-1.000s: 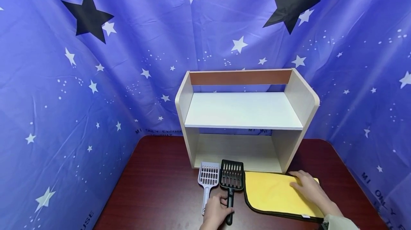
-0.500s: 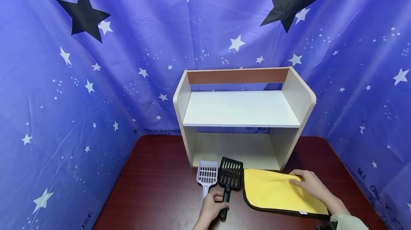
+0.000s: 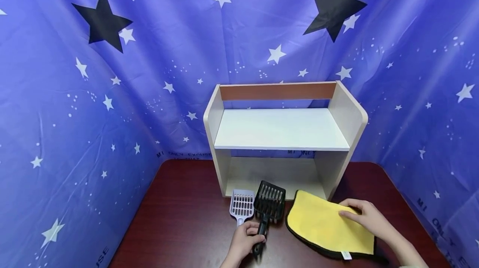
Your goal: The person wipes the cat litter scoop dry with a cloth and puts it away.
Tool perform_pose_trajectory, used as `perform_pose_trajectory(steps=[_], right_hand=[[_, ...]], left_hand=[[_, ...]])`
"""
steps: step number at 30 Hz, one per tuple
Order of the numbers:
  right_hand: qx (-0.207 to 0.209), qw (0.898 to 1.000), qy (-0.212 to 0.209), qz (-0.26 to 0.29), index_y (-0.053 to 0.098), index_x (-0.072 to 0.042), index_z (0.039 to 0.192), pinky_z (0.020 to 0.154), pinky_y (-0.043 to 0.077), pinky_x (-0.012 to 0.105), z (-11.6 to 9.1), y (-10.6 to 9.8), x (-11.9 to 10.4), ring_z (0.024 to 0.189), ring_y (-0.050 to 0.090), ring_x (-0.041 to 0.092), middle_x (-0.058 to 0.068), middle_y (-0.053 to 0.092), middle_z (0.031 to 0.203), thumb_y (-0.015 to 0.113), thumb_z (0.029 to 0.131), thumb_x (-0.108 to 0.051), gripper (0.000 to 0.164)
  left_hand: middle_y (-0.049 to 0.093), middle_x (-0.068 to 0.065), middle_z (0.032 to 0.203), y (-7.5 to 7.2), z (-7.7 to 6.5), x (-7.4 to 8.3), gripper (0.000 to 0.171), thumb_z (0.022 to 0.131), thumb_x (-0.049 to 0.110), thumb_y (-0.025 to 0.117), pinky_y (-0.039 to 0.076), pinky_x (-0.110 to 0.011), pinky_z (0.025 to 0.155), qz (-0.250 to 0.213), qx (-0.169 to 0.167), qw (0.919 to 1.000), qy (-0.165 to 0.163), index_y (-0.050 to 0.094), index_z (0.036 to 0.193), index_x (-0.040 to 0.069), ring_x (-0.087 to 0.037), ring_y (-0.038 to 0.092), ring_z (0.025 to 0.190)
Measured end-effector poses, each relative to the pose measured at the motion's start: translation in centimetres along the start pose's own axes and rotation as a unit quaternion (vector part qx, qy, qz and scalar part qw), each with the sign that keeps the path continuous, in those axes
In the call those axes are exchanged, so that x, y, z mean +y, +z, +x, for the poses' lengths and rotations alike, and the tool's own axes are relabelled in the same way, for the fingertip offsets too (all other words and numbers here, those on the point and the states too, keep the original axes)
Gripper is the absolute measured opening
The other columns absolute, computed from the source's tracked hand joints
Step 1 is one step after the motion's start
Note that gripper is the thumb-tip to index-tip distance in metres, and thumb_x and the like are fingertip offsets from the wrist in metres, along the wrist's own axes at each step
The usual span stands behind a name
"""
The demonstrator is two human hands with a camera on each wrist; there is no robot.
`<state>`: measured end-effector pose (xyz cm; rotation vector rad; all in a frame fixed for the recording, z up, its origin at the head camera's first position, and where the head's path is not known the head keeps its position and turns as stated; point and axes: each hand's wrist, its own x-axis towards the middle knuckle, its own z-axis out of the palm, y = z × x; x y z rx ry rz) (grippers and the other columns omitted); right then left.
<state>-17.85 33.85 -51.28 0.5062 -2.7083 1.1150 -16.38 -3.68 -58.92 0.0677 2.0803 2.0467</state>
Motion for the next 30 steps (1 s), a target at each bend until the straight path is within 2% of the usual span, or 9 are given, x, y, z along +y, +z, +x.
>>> perform_pose_trajectory(steps=[4, 8, 12, 17, 19, 21, 24, 26, 30], right_hand=[[0.053, 0.998, -0.035, 0.026, 0.070, -0.020, 0.089, 0.070, 0.043, 0.007, -0.7, 0.0, -1.6, 0.088, 0.057, -0.004, -0.005, 0.068, 0.094, 0.072, 0.080, -0.004, 0.018], [0.098, 0.989, -0.092, 0.058, 0.068, -0.015, 0.088, 0.083, 0.042, 0.002, -1.1, 0.4, -2.9, 0.104, 0.056, -0.002, 0.010, 0.065, 0.106, 0.072, 0.076, 0.006, 0.025], [0.106, 0.984, -0.109, 0.098, 0.066, -0.011, 0.090, 0.089, 0.042, 0.004, -0.8, 0.7, -3.9, 0.110, 0.058, 0.004, 0.019, 0.064, 0.113, 0.069, 0.076, 0.011, 0.027], [0.082, 0.980, -0.135, 0.117, 0.062, -0.009, 0.099, 0.093, 0.042, 0.006, 0.5, 0.9, -4.9, 0.117, 0.057, 0.010, 0.020, 0.063, 0.118, 0.061, 0.082, 0.012, 0.027], [0.065, 0.980, -0.137, 0.125, 0.060, -0.009, 0.103, 0.093, 0.042, 0.007, 1.0, 0.9, -5.3, 0.120, 0.054, 0.010, 0.018, 0.064, 0.118, 0.057, 0.086, 0.012, 0.027], [0.058, 0.982, -0.131, 0.122, 0.058, -0.011, 0.106, 0.087, 0.045, 0.008, 1.5, 0.9, -5.6, 0.117, 0.056, 0.008, 0.012, 0.064, 0.120, 0.054, 0.088, 0.010, 0.027], [0.061, 0.984, -0.124, 0.110, 0.055, -0.011, 0.110, 0.071, 0.049, 0.012, 2.0, 1.1, -6.0, 0.102, 0.061, 0.004, -0.001, 0.067, 0.114, 0.052, 0.090, 0.009, 0.028], [0.065, 0.986, -0.120, 0.100, 0.053, -0.012, 0.111, 0.064, 0.047, 0.016, 2.3, 1.4, -6.3, 0.089, 0.059, 0.001, -0.009, 0.064, 0.108, 0.052, 0.091, 0.008, 0.028], [0.049, 0.986, -0.128, 0.100, 0.048, -0.011, 0.118, 0.066, 0.044, 0.017, 2.9, 1.9, -6.9, 0.085, 0.051, 0.004, -0.009, 0.054, 0.101, 0.052, 0.091, 0.006, 0.032]], left_hand=[[0.068, -0.029, 0.092, 0.0, -0.7, 0.3, 0.031, 0.074, -0.007, 0.068, 0.054, -0.019, 0.067, -0.025, -0.018, 0.9995, 0.003, 0.059, 0.104, -0.009, -0.017, 0.069, 0.072], [0.067, -0.029, 0.092, -0.4, -1.6, 0.6, 0.033, 0.075, -0.007, 0.068, 0.053, -0.017, 0.067, -0.042, -0.042, 0.9982, 0.001, 0.058, 0.106, -0.010, -0.013, 0.067, 0.072], [0.067, -0.028, 0.092, -1.0, -2.1, 1.1, 0.033, 0.075, -0.005, 0.068, 0.052, -0.016, 0.065, -0.034, -0.055, 0.9979, 0.004, 0.058, 0.107, -0.011, -0.010, 0.066, 0.071], [0.067, -0.028, 0.093, -1.6, -2.2, 1.9, 0.033, 0.077, -0.004, 0.067, 0.052, -0.016, 0.067, -0.027, -0.059, 0.9978, 0.015, 0.058, 0.108, -0.011, -0.009, 0.066, 0.073], [0.067, -0.028, 0.093, -1.7, -2.1, 2.2, 0.033, 0.077, -0.004, 0.067, 0.053, -0.016, 0.068, -0.031, -0.066, 0.9972, 0.015, 0.058, 0.108, -0.011, -0.008, 0.065, 0.073], [0.066, -0.030, 0.094, -1.8, -2.0, 2.4, 0.034, 0.078, -0.004, 0.066, 0.054, -0.017, 0.069, -0.042, -0.075, 0.9961, 0.018, 0.057, 0.110, -0.012, -0.008, 0.066, 0.074], [0.064, -0.033, 0.096, -2.0, -1.8, 2.9, 0.038, 0.078, -0.004, 0.064, 0.055, -0.018, 0.070, -0.052, -0.088, 0.9944, 0.028, 0.054, 0.113, -0.014, -0.009, 0.066, 0.074], [0.063, -0.035, 0.097, -2.3, -1.9, 3.2, 0.040, 0.079, -0.004, 0.063, 0.056, -0.018, 0.071, -0.056, -0.096, 0.9931, 0.036, 0.051, 0.115, -0.016, -0.009, 0.067, 0.075], [0.064, -0.033, 0.097, -2.8, -2.1, 3.9, 0.041, 0.081, -0.005, 0.062, 0.056, -0.019, 0.071, -0.055, -0.112, 0.9910, 0.048, 0.049, 0.117, -0.018, -0.008, 0.067, 0.075]])
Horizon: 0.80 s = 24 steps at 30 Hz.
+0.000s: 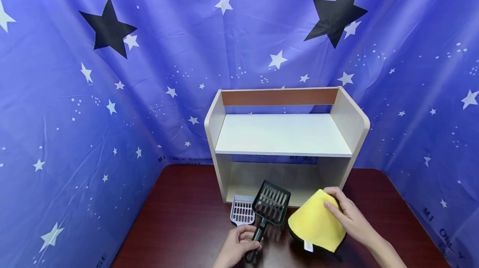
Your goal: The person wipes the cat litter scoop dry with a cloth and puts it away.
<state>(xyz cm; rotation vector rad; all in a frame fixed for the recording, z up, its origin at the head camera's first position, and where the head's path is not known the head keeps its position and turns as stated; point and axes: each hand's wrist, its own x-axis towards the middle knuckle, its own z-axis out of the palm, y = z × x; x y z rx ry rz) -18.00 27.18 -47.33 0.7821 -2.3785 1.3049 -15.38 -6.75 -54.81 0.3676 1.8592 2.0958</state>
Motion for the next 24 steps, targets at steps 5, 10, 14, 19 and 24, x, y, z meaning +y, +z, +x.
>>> perform_pose_trajectory(steps=[5, 10, 14, 19, 24], right_hand=[[-0.046, 0.997, -0.061, 0.001, 0.043, -0.005, 0.127, 0.070, 0.043, 0.016, 0.5, 0.0, -0.2, 0.089, 0.049, 0.007, -0.001, 0.051, 0.112, 0.058, 0.084, 0.010, 0.048], [-0.080, 0.993, -0.081, -0.032, 0.046, -0.010, 0.130, 0.074, 0.044, 0.014, 1.5, -0.4, -0.6, 0.095, 0.052, 0.004, -0.004, 0.055, 0.117, 0.064, 0.082, 0.006, 0.054], [-0.100, 0.991, -0.075, -0.054, 0.051, -0.015, 0.130, 0.077, 0.046, 0.009, 2.4, -0.9, -1.0, 0.096, 0.059, 0.002, -0.006, 0.064, 0.112, 0.071, 0.082, -0.003, 0.054], [-0.119, 0.988, -0.081, -0.059, 0.062, -0.020, 0.117, 0.065, 0.047, 0.009, 3.1, -1.0, -1.2, 0.081, 0.063, 0.000, -0.010, 0.070, 0.095, 0.075, 0.078, -0.011, 0.042], [-0.099, 0.983, -0.144, -0.046, 0.068, -0.019, 0.104, 0.067, 0.048, 0.008, 3.5, -0.4, -1.3, 0.084, 0.063, 0.005, -0.004, 0.069, 0.095, 0.075, 0.075, 0.001, 0.036]], left_hand=[[0.068, -0.022, 0.099, -0.2, 0.1, 0.6, 0.042, 0.082, -0.006, 0.062, 0.056, -0.020, 0.073, -0.007, -0.017, 0.9998, 0.006, 0.047, 0.118, -0.020, -0.006, 0.066, 0.079], [0.066, -0.026, 0.105, -0.5, 0.3, 1.4, 0.041, 0.083, -0.003, 0.063, 0.056, -0.018, 0.072, 0.000, -0.005, 0.9998, 0.020, 0.048, 0.119, -0.018, -0.007, 0.067, 0.081], [0.065, -0.027, 0.108, -0.8, 0.3, 2.2, 0.042, 0.084, 0.000, 0.064, 0.055, -0.018, 0.072, 0.004, 0.009, 0.9997, 0.020, 0.050, 0.121, -0.013, -0.008, 0.068, 0.081], [0.067, -0.024, 0.108, -0.9, 0.5, 3.2, 0.043, 0.084, 0.001, 0.065, 0.058, -0.023, 0.073, -0.005, 0.018, 0.9997, 0.015, 0.052, 0.123, -0.010, -0.010, 0.068, 0.081], [0.065, -0.026, 0.109, -0.7, 0.5, 3.8, 0.044, 0.083, 0.001, 0.066, 0.058, -0.025, 0.075, -0.007, 0.019, 0.9998, 0.008, 0.053, 0.123, -0.010, -0.011, 0.068, 0.083]])
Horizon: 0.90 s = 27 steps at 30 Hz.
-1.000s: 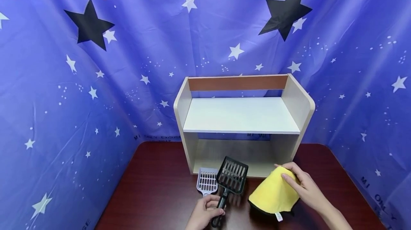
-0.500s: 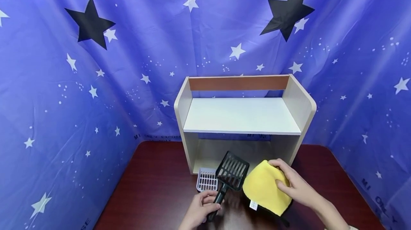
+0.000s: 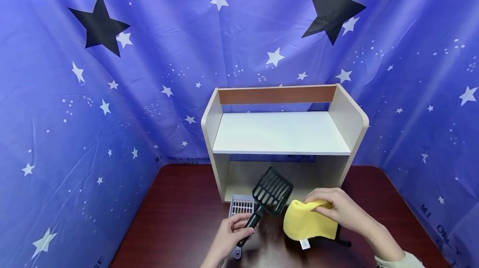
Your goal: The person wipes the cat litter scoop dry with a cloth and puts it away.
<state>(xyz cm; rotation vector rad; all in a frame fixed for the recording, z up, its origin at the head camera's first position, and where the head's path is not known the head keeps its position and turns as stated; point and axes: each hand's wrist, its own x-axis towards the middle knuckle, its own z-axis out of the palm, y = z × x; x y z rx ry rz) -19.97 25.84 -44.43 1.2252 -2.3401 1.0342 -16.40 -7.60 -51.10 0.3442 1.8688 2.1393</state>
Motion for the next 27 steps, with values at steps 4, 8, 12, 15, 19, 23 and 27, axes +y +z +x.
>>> perform_pose_trajectory(steps=[4, 8, 12, 15, 19, 23, 27], right_hand=[[0.014, 0.998, -0.048, -0.025, 0.065, -0.020, 0.106, 0.080, 0.045, 0.008, 0.8, 0.2, -0.1, 0.093, 0.060, 0.008, -0.003, 0.066, 0.100, 0.073, 0.073, 0.006, 0.043], [0.015, 0.996, -0.051, -0.078, 0.066, -0.024, 0.105, 0.084, 0.042, 0.008, 1.8, 0.2, -0.5, 0.094, 0.058, 0.006, -0.008, 0.065, 0.101, 0.074, 0.074, 0.001, 0.041], [0.010, 0.993, -0.015, -0.120, 0.067, -0.029, 0.101, 0.079, 0.044, 0.008, 2.1, 0.5, -0.6, 0.092, 0.058, 0.002, -0.015, 0.064, 0.099, 0.075, 0.075, -0.005, 0.037], [0.027, 0.989, -0.007, -0.144, 0.067, -0.029, 0.098, 0.074, 0.046, 0.010, 2.1, 1.1, -0.4, 0.088, 0.057, 0.000, -0.017, 0.063, 0.096, 0.077, 0.074, -0.007, 0.034], [0.052, 0.982, 0.002, -0.181, 0.067, -0.028, 0.094, 0.070, 0.046, 0.012, 2.0, 2.1, -0.3, 0.085, 0.057, -0.001, -0.019, 0.062, 0.092, 0.078, 0.072, -0.012, 0.029], [0.074, 0.976, 0.016, -0.203, 0.066, -0.025, 0.092, 0.068, 0.045, 0.014, 2.0, 3.0, -0.4, 0.083, 0.056, 0.001, -0.017, 0.063, 0.091, 0.077, 0.073, -0.013, 0.025], [0.090, 0.973, 0.037, -0.210, 0.062, -0.022, 0.089, 0.066, 0.041, 0.015, 2.1, 3.7, -0.5, 0.082, 0.051, 0.002, -0.015, 0.061, 0.089, 0.076, 0.074, -0.011, 0.023]], left_hand=[[0.064, -0.029, 0.108, 0.4, 0.1, 0.3, 0.043, 0.083, 0.000, 0.066, 0.058, -0.022, 0.072, 0.000, -0.013, 0.9999, 0.000, 0.054, 0.123, -0.009, -0.012, 0.069, 0.082], [0.066, -0.026, 0.106, 0.8, 0.1, 0.6, 0.040, 0.083, -0.001, 0.065, 0.057, -0.019, 0.069, 0.009, -0.030, 0.9995, 0.004, 0.057, 0.121, -0.006, -0.011, 0.068, 0.082], [0.067, -0.025, 0.105, 1.2, 0.0, 0.7, 0.037, 0.084, 0.001, 0.066, 0.056, -0.017, 0.067, 0.025, -0.041, 0.9988, 0.010, 0.060, 0.120, -0.005, -0.008, 0.067, 0.079], [0.066, -0.025, 0.107, 1.6, 0.0, 0.6, 0.036, 0.084, 0.002, 0.066, 0.056, -0.017, 0.068, 0.034, -0.048, 0.9981, 0.017, 0.061, 0.119, -0.004, -0.007, 0.067, 0.079], [0.066, -0.027, 0.106, 2.1, 0.0, 0.6, 0.034, 0.084, 0.003, 0.067, 0.056, -0.016, 0.067, 0.045, -0.052, 0.9974, 0.023, 0.063, 0.117, -0.003, -0.006, 0.068, 0.079], [0.067, -0.027, 0.103, 2.5, 0.1, 0.6, 0.033, 0.083, 0.003, 0.068, 0.056, -0.015, 0.065, 0.057, -0.043, 0.9971, 0.025, 0.065, 0.115, -0.001, -0.006, 0.067, 0.076], [0.067, -0.027, 0.101, 2.8, 0.1, 0.8, 0.033, 0.082, 0.003, 0.068, 0.055, -0.015, 0.063, 0.063, -0.036, 0.9971, 0.024, 0.066, 0.115, 0.000, -0.005, 0.066, 0.072]])
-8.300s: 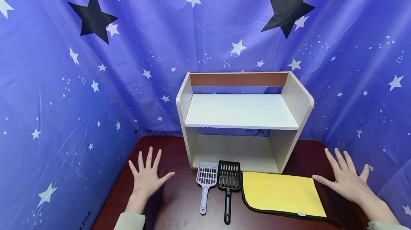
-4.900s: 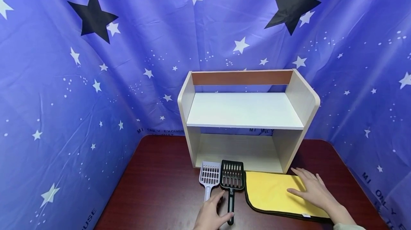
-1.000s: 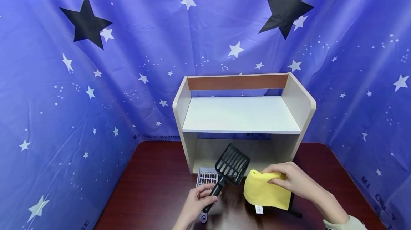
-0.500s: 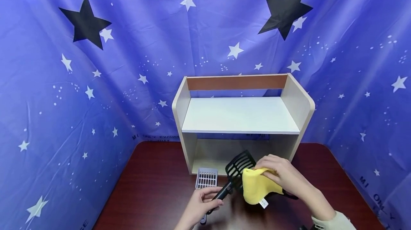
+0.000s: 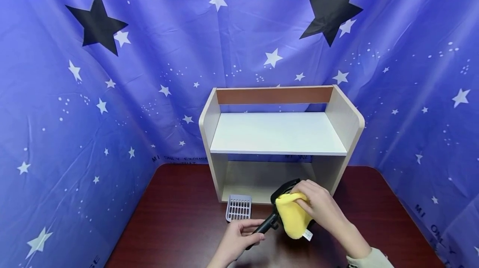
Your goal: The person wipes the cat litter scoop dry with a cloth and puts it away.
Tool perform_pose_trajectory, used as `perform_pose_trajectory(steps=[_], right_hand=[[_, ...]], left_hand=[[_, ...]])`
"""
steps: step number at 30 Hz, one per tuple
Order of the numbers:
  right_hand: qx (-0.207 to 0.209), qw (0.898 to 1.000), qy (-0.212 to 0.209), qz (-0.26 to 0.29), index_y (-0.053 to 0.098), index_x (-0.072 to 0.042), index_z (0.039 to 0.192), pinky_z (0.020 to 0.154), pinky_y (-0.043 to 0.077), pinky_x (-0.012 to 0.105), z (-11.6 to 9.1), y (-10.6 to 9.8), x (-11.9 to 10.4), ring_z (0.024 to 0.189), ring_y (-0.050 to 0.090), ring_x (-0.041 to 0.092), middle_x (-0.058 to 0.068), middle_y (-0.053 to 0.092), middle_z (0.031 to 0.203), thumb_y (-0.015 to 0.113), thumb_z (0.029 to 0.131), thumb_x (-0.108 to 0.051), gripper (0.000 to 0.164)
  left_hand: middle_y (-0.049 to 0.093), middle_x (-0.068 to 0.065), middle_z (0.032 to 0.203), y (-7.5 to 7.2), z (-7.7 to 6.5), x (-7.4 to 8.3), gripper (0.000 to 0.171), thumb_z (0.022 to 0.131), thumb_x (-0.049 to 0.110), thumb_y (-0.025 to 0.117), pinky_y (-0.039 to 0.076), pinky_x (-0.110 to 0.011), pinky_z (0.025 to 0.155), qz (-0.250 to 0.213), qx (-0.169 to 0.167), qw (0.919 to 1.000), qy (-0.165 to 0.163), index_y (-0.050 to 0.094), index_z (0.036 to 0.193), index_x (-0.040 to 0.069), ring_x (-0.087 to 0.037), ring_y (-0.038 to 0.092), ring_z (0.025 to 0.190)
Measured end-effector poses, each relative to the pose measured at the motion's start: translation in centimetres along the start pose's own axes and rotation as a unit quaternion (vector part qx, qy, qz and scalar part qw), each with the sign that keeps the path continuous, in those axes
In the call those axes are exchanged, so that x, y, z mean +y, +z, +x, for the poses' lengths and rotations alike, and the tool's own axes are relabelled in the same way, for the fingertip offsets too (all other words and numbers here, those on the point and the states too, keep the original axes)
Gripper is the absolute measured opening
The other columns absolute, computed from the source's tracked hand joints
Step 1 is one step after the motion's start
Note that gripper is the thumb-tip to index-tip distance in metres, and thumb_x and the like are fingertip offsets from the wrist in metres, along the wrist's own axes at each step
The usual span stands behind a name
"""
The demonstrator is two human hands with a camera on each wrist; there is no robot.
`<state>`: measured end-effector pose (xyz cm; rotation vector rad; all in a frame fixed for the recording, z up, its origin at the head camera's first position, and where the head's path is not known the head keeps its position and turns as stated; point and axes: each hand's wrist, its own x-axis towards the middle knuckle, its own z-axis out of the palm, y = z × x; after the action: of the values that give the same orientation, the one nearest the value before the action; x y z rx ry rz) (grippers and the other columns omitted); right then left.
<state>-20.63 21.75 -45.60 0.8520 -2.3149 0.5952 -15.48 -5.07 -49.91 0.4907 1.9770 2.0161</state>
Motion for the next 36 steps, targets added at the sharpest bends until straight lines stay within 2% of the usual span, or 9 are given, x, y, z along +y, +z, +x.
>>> perform_pose_trajectory(steps=[5, 11, 18, 23, 29, 36], right_hand=[[0.029, 0.999, 0.020, 0.002, 0.061, -0.018, 0.087, 0.066, 0.040, 0.015, -0.2, 1.1, -0.4, 0.082, 0.048, 0.003, -0.013, 0.059, 0.088, 0.076, 0.073, -0.010, 0.023], [0.080, 0.996, 0.045, -0.002, 0.060, -0.015, 0.083, 0.058, 0.038, 0.016, -0.5, 2.2, -0.6, 0.075, 0.044, 0.005, -0.009, 0.056, 0.081, 0.077, 0.068, -0.005, 0.025], [0.107, 0.982, 0.147, -0.040, 0.060, -0.016, 0.079, 0.055, 0.044, 0.024, -0.7, 3.0, -1.0, 0.070, 0.047, 0.004, -0.009, 0.055, 0.077, 0.080, 0.062, -0.006, 0.028], [0.107, 0.974, 0.192, -0.052, 0.060, -0.018, 0.077, 0.053, 0.044, 0.026, -0.6, 3.2, -1.0, 0.065, 0.047, 0.006, -0.009, 0.056, 0.074, 0.080, 0.063, -0.011, 0.026], [0.111, 0.970, 0.205, -0.062, 0.060, -0.016, 0.077, 0.050, 0.041, 0.024, -0.8, 3.1, -0.6, 0.061, 0.047, 0.006, -0.007, 0.057, 0.074, 0.079, 0.062, -0.010, 0.025], [0.109, 0.970, 0.205, -0.066, 0.060, -0.014, 0.077, 0.051, 0.044, 0.029, -1.0, 2.5, -0.2, 0.063, 0.051, 0.009, -0.004, 0.059, 0.075, 0.082, 0.061, -0.009, 0.028]], left_hand=[[0.069, -0.023, 0.098, 0.2, -0.2, 0.2, 0.032, 0.082, 0.005, 0.069, 0.055, -0.015, 0.060, 0.011, 0.006, 0.9999, -0.003, 0.067, 0.113, 0.000, -0.004, 0.066, 0.069], [0.070, -0.022, 0.096, 0.5, -0.1, 0.3, 0.030, 0.082, 0.004, 0.069, 0.056, -0.016, 0.061, 0.019, 0.010, 0.9998, 0.003, 0.068, 0.112, 0.000, -0.008, 0.067, 0.073], [0.071, -0.016, 0.092, 0.9, -0.1, 0.0, 0.031, 0.083, 0.006, 0.068, 0.054, -0.014, 0.060, 0.053, 0.014, 0.9985, 0.004, 0.067, 0.113, 0.001, -0.002, 0.063, 0.069], [0.071, -0.017, 0.086, 0.9, -0.3, -0.2, 0.031, 0.082, 0.006, 0.068, 0.051, -0.013, 0.056, 0.069, 0.028, 0.9972, 0.004, 0.068, 0.113, 0.002, -0.002, 0.061, 0.066], [0.071, -0.014, 0.087, 0.9, -0.5, -0.3, 0.031, 0.081, 0.006, 0.069, 0.050, -0.013, 0.056, 0.079, 0.034, 0.9963, 0.000, 0.069, 0.112, 0.004, 0.000, 0.060, 0.065], [0.071, -0.012, 0.095, 0.8, -0.8, -0.3, 0.031, 0.082, 0.006, 0.069, 0.052, -0.012, 0.061, 0.079, 0.034, 0.9962, 0.012, 0.068, 0.112, 0.003, 0.000, 0.063, 0.074]])
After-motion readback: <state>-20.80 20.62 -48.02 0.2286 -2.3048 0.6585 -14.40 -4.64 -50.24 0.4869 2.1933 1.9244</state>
